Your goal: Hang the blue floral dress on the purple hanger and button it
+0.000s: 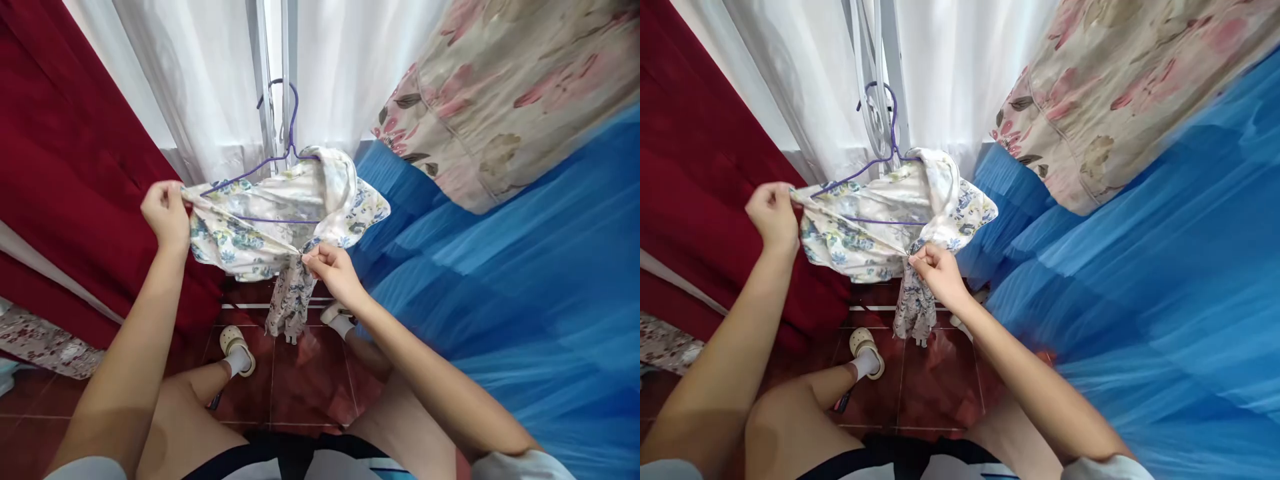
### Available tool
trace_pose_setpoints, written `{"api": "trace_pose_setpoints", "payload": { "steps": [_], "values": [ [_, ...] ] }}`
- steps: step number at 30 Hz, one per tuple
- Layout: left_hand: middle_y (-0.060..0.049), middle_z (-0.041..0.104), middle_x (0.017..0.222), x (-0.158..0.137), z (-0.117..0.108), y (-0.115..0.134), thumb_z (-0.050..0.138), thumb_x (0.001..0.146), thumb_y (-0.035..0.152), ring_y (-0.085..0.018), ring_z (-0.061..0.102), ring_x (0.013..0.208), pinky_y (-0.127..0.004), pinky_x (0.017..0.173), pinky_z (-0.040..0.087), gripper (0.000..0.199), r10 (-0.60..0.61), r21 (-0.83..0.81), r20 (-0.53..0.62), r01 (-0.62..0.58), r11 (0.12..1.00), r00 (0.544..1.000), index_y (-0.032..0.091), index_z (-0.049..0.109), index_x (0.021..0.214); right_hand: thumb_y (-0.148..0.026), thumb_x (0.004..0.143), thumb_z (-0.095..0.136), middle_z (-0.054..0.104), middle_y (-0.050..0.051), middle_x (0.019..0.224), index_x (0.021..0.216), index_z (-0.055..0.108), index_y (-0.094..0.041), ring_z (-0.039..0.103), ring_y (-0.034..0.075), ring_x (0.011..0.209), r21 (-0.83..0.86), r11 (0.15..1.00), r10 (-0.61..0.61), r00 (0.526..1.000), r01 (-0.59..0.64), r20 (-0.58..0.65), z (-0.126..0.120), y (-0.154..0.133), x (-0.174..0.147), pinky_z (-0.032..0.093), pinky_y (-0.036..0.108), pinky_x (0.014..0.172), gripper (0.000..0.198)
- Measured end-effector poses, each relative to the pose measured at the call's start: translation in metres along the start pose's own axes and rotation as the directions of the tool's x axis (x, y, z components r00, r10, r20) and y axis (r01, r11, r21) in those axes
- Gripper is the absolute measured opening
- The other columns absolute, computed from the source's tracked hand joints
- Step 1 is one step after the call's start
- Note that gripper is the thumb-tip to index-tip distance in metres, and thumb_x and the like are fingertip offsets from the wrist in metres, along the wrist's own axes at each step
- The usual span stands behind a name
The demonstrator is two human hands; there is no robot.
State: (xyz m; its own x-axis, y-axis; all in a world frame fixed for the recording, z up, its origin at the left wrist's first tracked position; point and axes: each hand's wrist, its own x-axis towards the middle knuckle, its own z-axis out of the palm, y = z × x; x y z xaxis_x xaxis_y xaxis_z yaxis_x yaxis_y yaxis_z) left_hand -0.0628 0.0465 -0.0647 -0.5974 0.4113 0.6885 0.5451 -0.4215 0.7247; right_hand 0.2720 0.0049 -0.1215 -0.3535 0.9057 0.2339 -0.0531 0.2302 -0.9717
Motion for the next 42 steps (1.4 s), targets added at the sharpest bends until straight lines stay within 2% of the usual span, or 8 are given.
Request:
{"api": "trace_pose_setpoints", "payload": {
  "steps": [6, 14, 20, 25, 29, 33, 38, 42],
  "values": [
    [-0.003, 0.065, 0.076, -0.1, -0.003, -0.05, 0.06, 0.088, 0.043, -0.01, 0.058, 0.061, -0.026, 0.061, 0.051, 0.032, -0.303, -0.074, 0.342, 0.347, 0.935, 0.889, 0.011, 0.065, 0.089, -0.037, 0.079, 0.064, 0.048, -0.005, 0.05, 0.065, 0.053, -0.021, 0.038, 0.011, 0.047, -0.019, 0.99, 0.139, 0.98, -0.143, -0.14, -0.026, 0.039, -0.01, 0.027, 0.026, 0.049, 0.024],
    [-0.006, 0.068, 0.089, -0.185, 0.021, 0.016, 0.061, 0.091, 0.048, -0.019, 0.065, 0.087, -0.03, 0.083, 0.053, 0.033, -0.258, -0.147, 0.666, 0.462, 0.875, 0.7, 0.016, 0.067, 0.089, -0.041, 0.085, 0.046, 0.047, -0.001, 0.05, 0.06, 0.041, -0.024, 0.037, 0.013, 0.046, -0.239, 0.892, 0.301, 0.898, -0.385, -0.321, -0.088, 0.113, -0.055, 0.029, 0.027, 0.048, 0.03],
    [-0.003, 0.063, 0.087, -0.214, 0.038, 0.096, 0.056, 0.098, 0.039, -0.015, 0.059, 0.081, -0.024, 0.074, 0.046, 0.024, -0.1, -0.238, 0.789, 0.451, 0.861, 0.607, 0.018, 0.065, 0.092, -0.026, 0.067, 0.075, 0.072, 0.004, 0.071, 0.08, 0.069, -0.017, 0.063, 0.021, 0.07, -0.468, 0.782, 0.429, 0.9, -0.412, -0.077, -0.099, 0.102, -0.081, 0.047, 0.032, 0.069, 0.017],
    [-0.003, 0.062, 0.091, -0.229, 0.033, 0.145, 0.051, 0.101, 0.032, -0.014, 0.059, 0.086, -0.025, 0.08, 0.045, 0.02, 0.051, -0.284, 0.849, 0.373, 0.883, 0.525, 0.018, 0.064, 0.093, -0.033, 0.073, 0.083, 0.069, 0.008, 0.12, 0.125, 0.065, -0.018, 0.062, 0.027, 0.111, -0.24, 0.956, 0.256, 0.875, -0.167, 0.412, -0.065, 0.041, -0.084, 0.047, 0.041, 0.1, 0.057],
    [-0.004, 0.065, 0.093, -0.218, 0.031, 0.15, 0.052, 0.101, 0.03, -0.015, 0.061, 0.089, -0.026, 0.083, 0.045, 0.021, 0.077, -0.218, 0.89, 0.27, 0.938, 0.45, 0.018, 0.066, 0.09, -0.038, 0.077, 0.081, 0.071, 0.009, 0.116, 0.121, 0.068, -0.016, 0.064, 0.026, 0.112, 0.049, 0.936, 0.248, 0.753, -0.348, 0.609, -0.016, 0.016, -0.088, 0.048, 0.042, 0.104, 0.051],
    [-0.004, 0.066, 0.089, -0.198, 0.016, 0.119, 0.057, 0.098, 0.039, -0.017, 0.06, 0.084, -0.028, 0.078, 0.046, 0.025, -0.098, -0.074, 0.9, 0.371, 0.926, 0.425, 0.017, 0.068, 0.091, -0.042, 0.081, 0.078, 0.072, 0.008, 0.111, 0.114, 0.071, -0.015, 0.066, 0.023, 0.106, 0.176, 0.845, 0.31, 0.73, -0.505, 0.609, 0.014, 0.006, -0.089, 0.047, 0.041, 0.106, 0.043],
    [-0.01, 0.066, 0.11, -0.215, -0.037, 0.074, 0.054, 0.093, 0.063, -0.023, 0.061, 0.103, -0.035, 0.095, 0.047, 0.05, -0.262, 0.108, 0.958, 0.696, 0.709, 0.119, 0.018, 0.067, 0.112, -0.044, 0.073, 0.085, 0.072, 0.005, 0.091, 0.096, 0.072, -0.013, 0.067, 0.016, 0.082, 0.184, 0.795, 0.404, 0.731, -0.578, 0.55, 0.011, -0.015, -0.079, 0.055, 0.03, 0.082, 0.04],
    [-0.011, 0.069, 0.105, -0.251, -0.079, 0.061, 0.07, 0.076, 0.07, -0.028, 0.062, 0.105, -0.035, 0.092, 0.05, 0.062, -0.331, 0.32, 0.934, 0.726, 0.609, -0.134, 0.016, 0.071, 0.108, -0.041, 0.065, 0.09, 0.073, 0.006, 0.084, 0.093, 0.071, -0.014, 0.069, 0.017, 0.073, 0.34, 0.727, 0.414, 0.776, -0.596, 0.476, -0.005, -0.032, -0.069, 0.057, 0.03, 0.074, 0.044]
  ]
}}
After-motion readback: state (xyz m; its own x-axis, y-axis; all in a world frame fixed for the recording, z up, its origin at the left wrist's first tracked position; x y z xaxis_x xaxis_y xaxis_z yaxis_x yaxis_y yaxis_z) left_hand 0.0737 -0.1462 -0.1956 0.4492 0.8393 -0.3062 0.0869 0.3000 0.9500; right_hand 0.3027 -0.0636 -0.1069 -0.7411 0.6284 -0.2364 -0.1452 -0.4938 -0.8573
